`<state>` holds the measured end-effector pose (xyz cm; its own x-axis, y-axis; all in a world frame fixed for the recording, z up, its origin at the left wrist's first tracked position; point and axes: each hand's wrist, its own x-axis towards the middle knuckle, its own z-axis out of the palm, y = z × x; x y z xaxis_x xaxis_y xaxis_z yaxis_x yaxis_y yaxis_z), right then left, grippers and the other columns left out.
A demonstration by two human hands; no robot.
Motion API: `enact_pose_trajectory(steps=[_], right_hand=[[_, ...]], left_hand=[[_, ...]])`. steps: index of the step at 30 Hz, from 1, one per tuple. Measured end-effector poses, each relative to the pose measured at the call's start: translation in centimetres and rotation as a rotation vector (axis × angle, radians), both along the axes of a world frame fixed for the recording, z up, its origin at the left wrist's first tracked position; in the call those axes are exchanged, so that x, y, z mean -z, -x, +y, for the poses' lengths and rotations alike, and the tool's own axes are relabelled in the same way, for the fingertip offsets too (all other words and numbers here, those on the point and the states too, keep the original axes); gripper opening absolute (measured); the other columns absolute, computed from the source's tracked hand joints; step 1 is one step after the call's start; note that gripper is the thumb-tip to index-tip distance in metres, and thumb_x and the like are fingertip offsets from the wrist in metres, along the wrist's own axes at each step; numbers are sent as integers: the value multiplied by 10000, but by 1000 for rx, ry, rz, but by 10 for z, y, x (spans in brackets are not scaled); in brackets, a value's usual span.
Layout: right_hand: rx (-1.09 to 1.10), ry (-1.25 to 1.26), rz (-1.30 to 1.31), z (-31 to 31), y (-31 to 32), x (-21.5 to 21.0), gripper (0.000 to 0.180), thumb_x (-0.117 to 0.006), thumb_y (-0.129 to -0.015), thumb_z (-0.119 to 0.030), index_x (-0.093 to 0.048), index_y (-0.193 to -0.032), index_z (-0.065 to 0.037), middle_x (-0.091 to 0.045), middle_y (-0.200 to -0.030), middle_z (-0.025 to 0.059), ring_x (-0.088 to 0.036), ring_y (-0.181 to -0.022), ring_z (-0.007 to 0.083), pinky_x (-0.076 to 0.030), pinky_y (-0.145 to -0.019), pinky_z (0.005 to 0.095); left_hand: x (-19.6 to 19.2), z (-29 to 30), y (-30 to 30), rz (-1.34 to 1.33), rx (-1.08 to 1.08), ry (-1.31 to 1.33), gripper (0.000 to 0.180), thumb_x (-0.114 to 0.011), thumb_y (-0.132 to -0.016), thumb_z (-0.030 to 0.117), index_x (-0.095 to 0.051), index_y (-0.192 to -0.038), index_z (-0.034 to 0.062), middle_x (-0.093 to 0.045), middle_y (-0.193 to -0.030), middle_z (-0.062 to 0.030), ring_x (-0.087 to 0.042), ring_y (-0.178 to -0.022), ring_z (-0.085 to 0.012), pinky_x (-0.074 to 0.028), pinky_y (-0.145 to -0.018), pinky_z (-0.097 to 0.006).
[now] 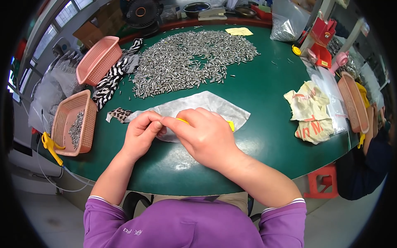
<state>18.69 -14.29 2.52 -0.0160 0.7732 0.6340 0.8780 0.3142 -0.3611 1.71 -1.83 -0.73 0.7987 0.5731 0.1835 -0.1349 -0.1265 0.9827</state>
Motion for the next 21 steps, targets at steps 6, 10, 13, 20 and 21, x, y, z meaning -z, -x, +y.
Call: enact_pose_trajectory(steps=[6,10,13,20,21], right_hand=[[33,-99,-50,3,-3,6,385,-683,-717,-86,-669,-1090,-180,-605,-867,19,-618,-763,218,-504,-607,346],[43,-124,-48,2,-7,1,330,-683,-776,-28,-693,-1092,-123,-661,-887,33,-641,-763,208,-510,-639,331],[-46,-29,165,1,-3,1,274,-665,-813,-19,-703,-1070,-105,-685,-894,53,-662,-799,217,-523,-677,334],[-81,40,211,1,-1,3,244,-650,-835,-18,-705,-1061,-94,-703,-920,57,-678,-836,229,-535,-700,335],[-87,32,214,2,-1,3,242,-649,-836,-18,-705,-1059,-94,-702,-917,56,-678,-834,229,-535,-698,337]], left_hand=[[1,-2,-1,-37,51,56,118,-570,-980,128,-625,-976,24,-616,-845,-1,-559,-764,-66,-481,-708,-222],[-2,-3,0,-28,48,59,111,-566,-981,118,-624,-974,24,-616,-849,-4,-559,-764,-68,-482,-712,-221],[0,-1,-1,-43,31,49,110,-572,-978,119,-622,-967,21,-612,-851,-7,-555,-756,-69,-477,-703,-221],[3,0,-3,-94,4,-6,100,-577,-974,108,-618,-960,18,-604,-834,-3,-543,-746,-68,-462,-686,-220],[3,0,-2,-87,5,-22,97,-580,-972,107,-618,-960,19,-604,-834,-2,-543,-746,-68,-462,-686,-220]])
